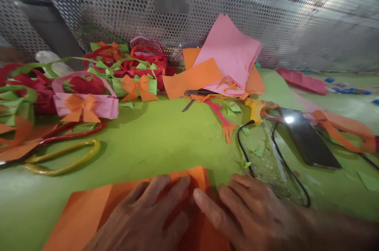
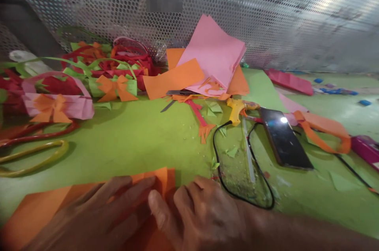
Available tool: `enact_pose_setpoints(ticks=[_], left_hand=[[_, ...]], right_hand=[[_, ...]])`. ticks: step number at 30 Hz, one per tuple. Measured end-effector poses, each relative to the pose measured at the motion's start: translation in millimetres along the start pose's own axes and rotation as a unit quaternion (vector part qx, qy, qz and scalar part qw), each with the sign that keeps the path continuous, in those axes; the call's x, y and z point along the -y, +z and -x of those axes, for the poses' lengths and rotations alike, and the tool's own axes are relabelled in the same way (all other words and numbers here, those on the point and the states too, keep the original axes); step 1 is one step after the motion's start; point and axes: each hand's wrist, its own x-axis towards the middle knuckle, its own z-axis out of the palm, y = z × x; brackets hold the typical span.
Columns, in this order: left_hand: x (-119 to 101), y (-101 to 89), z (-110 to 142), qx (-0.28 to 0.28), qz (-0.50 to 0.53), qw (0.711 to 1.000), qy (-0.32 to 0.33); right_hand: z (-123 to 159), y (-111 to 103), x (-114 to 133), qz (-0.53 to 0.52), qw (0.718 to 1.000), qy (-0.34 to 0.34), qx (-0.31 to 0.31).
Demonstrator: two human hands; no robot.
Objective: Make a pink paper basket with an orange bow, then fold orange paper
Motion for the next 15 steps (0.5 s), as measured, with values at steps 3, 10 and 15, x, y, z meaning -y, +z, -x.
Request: enact_pose_setpoints(ticks=[3, 10, 15], left_hand=[[0.2, 2.7, 1.2, -0.002, -0.001, 1.000, 0.002], [4.0, 4.2, -4.5, -0.042, -0.076, 0.996, 0.016], [5.7, 4.9, -1.7, -0.021, -0.072, 0.997, 0.013]], right_hand=[[-1.8, -0.3, -1.2, 0.011, 0.999, -0.047, 0.015], [-6.1, 1.3, -2.4, 0.015, 1.000, -0.009, 0.022], [-9.5, -0.1, -3.9, -0.005, 0.998, -0.001, 0.065]])
